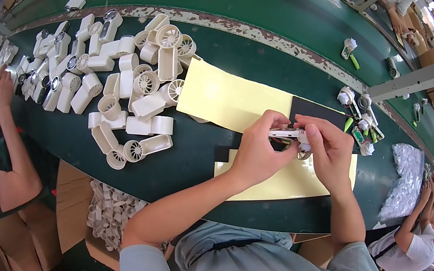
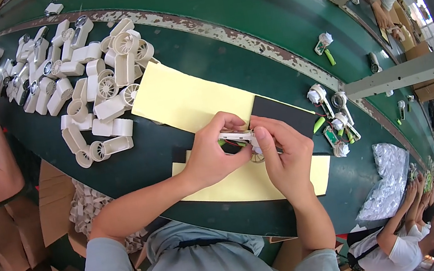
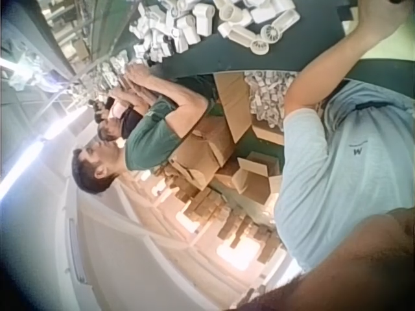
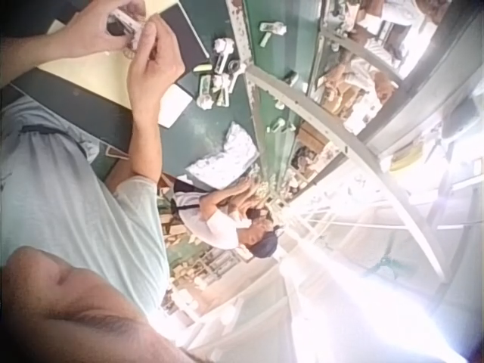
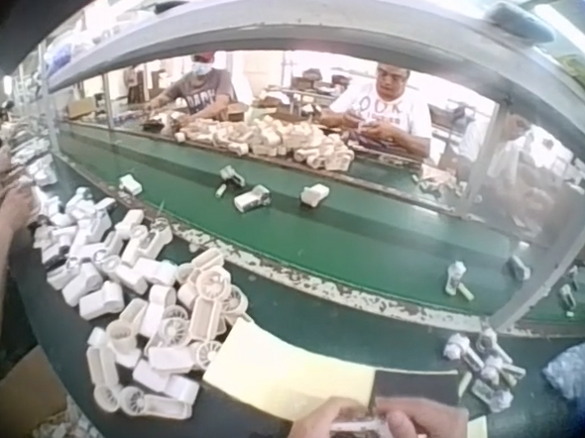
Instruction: The person assembles small handheld fans by hand, inserting fan blades, batteries, and internal circuitry into plastic handheld fan housings on a factory production line.
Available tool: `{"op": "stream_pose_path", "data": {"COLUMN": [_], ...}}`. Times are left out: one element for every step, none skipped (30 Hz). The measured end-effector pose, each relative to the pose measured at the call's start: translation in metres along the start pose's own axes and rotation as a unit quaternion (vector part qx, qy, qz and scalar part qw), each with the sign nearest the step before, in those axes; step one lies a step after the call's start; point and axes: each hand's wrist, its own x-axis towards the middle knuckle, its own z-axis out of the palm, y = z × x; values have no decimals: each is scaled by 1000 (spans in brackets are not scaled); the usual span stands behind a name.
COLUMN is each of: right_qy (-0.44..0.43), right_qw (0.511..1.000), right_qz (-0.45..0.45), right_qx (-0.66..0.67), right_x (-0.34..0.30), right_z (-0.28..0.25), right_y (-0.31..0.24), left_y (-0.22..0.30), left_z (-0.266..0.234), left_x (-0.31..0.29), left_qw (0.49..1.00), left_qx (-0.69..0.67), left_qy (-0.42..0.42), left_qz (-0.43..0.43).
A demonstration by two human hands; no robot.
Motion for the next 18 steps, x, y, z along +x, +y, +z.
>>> {"op": "stream_pose_path", "data": {"right_qy": [-1,2,4,3,-1,-5,-6,-7,-7,-8,-5,-2,-2,4,9,9,16,23], "right_qw": [1000,1000,1000,1000,999,999,999,999,999,999,998,997,997,999,999,999,999,998], "right_qz": [0,-7,-14,-15,-10,-4,-5,-8,-10,-11,-21,-32,-32,-23,-14,-15,-33,-50], "right_qx": [0,-11,-23,-22,-34,-45,-45,-45,-45,-45,-55,-65,-65,-49,-32,-33,-26,-20], "right_x": [0,0,0,1,1,2,3,3,4,5,6,7,6,5,3,1,0,-1], "right_z": [0,0,0,-1,-2,-2,-2,-2,-2,-2,-2,-3,-2,-1,0,0,-1,-1], "right_y": [-1,-2,-2,-2,0,0,0,0,0,0,-1,-1,0,2,3,4,5,6], "left_y": [2,3,4,4,5,3,1,-1,-2,1,2,2,2,2,-1,-3,-5,-6], "left_z": [0,0,0,0,-1,-1,-1,-1,-1,-3,-4,-6,-7,-8,-7,-6,-6,-4], "left_x": [-1,-1,-1,-1,-1,-1,-1,-1,-2,-2,-2,-3,-3,-3,-2,-1,-1,-1], "left_qw": [1000,1000,1000,1000,999,999,1000,999,999,1000,998,998,997,994,994,993,993,993], "left_qx": [4,9,9,8,8,8,15,22,22,-6,-35,-35,-58,-81,-82,-94,-106,-107], "left_qy": [5,11,11,16,21,22,20,19,20,18,17,17,-4,-26,-26,-36,-46,-47], "left_qz": [-8,-16,-17,-21,-26,-26,-4,17,17,-13,-43,-43,-57,-70,-69,-53,-37,-37]}}
